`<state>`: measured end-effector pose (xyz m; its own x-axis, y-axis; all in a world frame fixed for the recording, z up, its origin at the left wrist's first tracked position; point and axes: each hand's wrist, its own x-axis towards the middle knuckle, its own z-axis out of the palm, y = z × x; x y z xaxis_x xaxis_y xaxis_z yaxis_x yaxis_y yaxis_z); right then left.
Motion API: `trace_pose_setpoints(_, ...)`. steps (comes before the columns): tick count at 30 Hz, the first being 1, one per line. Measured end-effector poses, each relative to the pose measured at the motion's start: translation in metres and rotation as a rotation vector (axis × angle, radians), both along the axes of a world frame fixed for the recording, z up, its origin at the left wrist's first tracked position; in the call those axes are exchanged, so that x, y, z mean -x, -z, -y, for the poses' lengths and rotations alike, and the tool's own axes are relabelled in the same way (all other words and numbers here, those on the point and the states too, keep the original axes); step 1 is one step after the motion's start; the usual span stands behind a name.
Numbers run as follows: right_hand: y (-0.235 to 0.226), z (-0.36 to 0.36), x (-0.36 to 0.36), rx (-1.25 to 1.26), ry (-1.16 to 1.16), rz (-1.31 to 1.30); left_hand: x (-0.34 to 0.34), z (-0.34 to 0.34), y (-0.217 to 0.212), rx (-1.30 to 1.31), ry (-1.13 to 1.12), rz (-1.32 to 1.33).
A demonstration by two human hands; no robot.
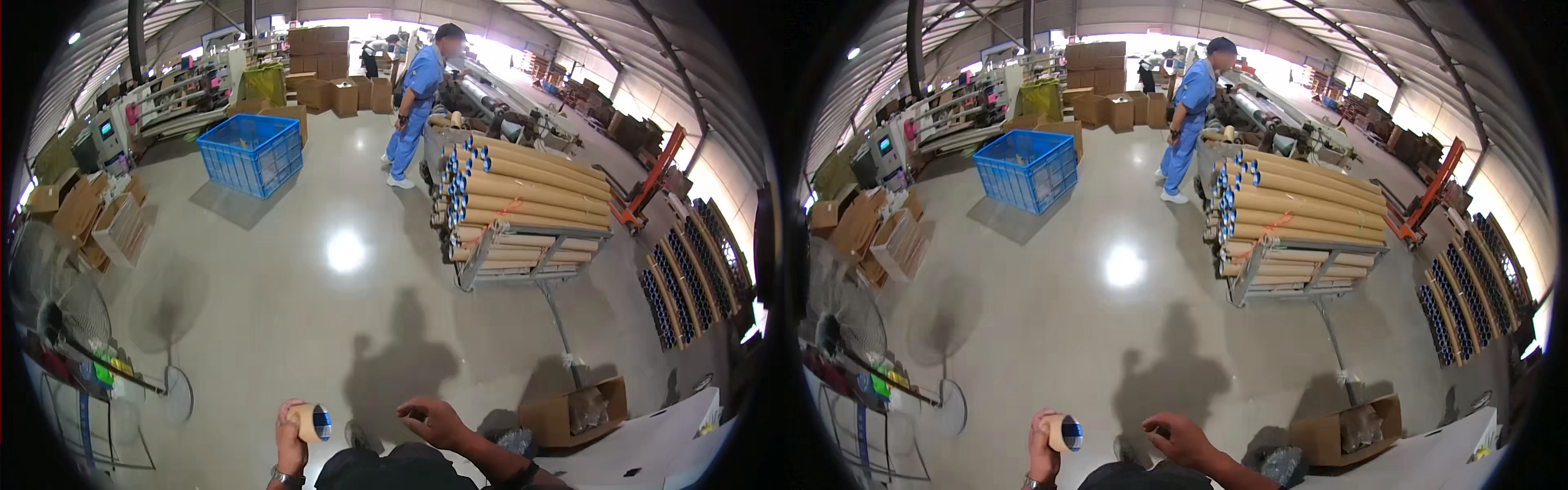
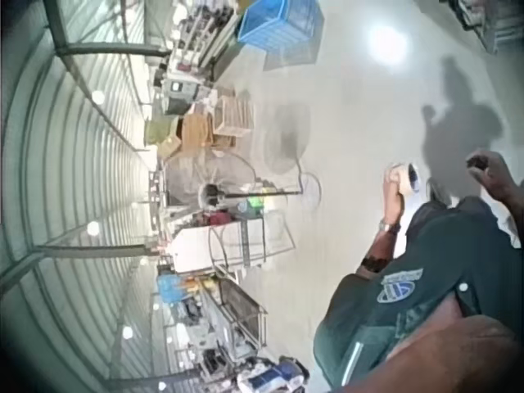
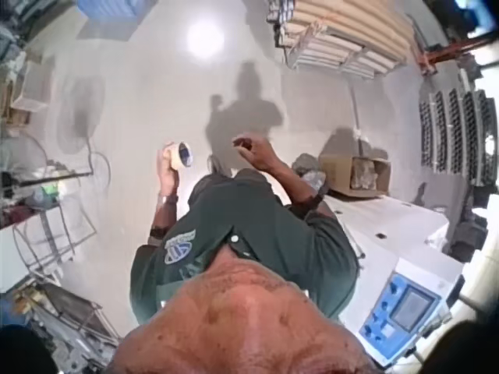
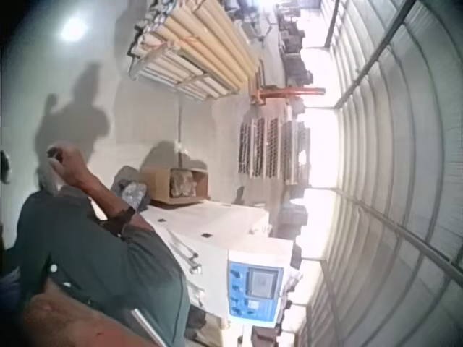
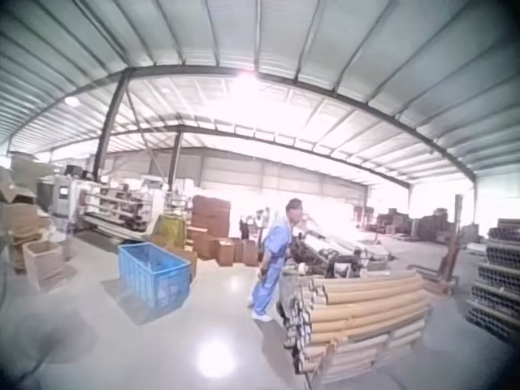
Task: Loading cardboard tubes onto a machine and operating the control panel to wind plastic film.
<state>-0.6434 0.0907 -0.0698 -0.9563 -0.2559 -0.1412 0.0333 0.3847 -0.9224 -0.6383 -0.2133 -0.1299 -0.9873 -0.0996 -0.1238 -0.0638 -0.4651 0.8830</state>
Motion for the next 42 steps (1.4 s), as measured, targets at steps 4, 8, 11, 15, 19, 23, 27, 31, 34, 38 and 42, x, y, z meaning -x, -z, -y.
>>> trace_pose_setpoints(4,-0.004,-0.002,0.091,-0.011,0.069,0.023,0.125,-0.011,-0.020,0.104,0.129,-0.062)
trace_pose_setpoints(8,0.018,-0.007,0.190,0.048,0.121,0.069,0.246,-0.016,-0.015,0.175,0.195,-0.123)
trace_pose_setpoints(11,0.039,-0.013,0.284,0.018,0.083,0.047,0.336,-0.022,-0.003,0.252,0.231,-0.128)
trace_pose_setpoints(15,0.042,-0.015,0.418,0.064,0.006,0.014,0.437,-0.027,-0.009,0.224,0.202,-0.031)
trace_pose_setpoints(19,0.023,0.003,0.548,-0.021,-0.110,-0.079,0.541,-0.003,-0.012,0.394,0.162,-0.137)
trace_pose_setpoints(23,0.019,0.021,0.671,-0.067,-0.210,-0.118,0.639,0.026,0.027,0.310,0.114,-0.041)
trace_pose_setpoints(27,0.039,0.036,0.779,-0.039,-0.119,-0.011,0.749,0.052,0.075,0.038,0.120,0.044)
trace_pose_setpoints(31,0.034,0.043,0.867,-0.200,-0.040,0.051,0.885,0.065,0.072,-0.034,0.046,0.168)
trace_pose_setpoints(34,0.022,0.049,0.936,-0.207,0.060,0.090,0.997,0.068,0.034,-0.046,0.166,0.076)
trace_pose_setpoints(38,0.017,0.055,1.034,-0.171,0.149,0.027,1.126,0.061,-0.007,0.045,0.229,-0.028)
trace_pose_setpoints(42,0.031,0.058,1.138,-0.190,0.158,0.095,1.243,0.054,-0.002,0.112,0.245,-0.081)
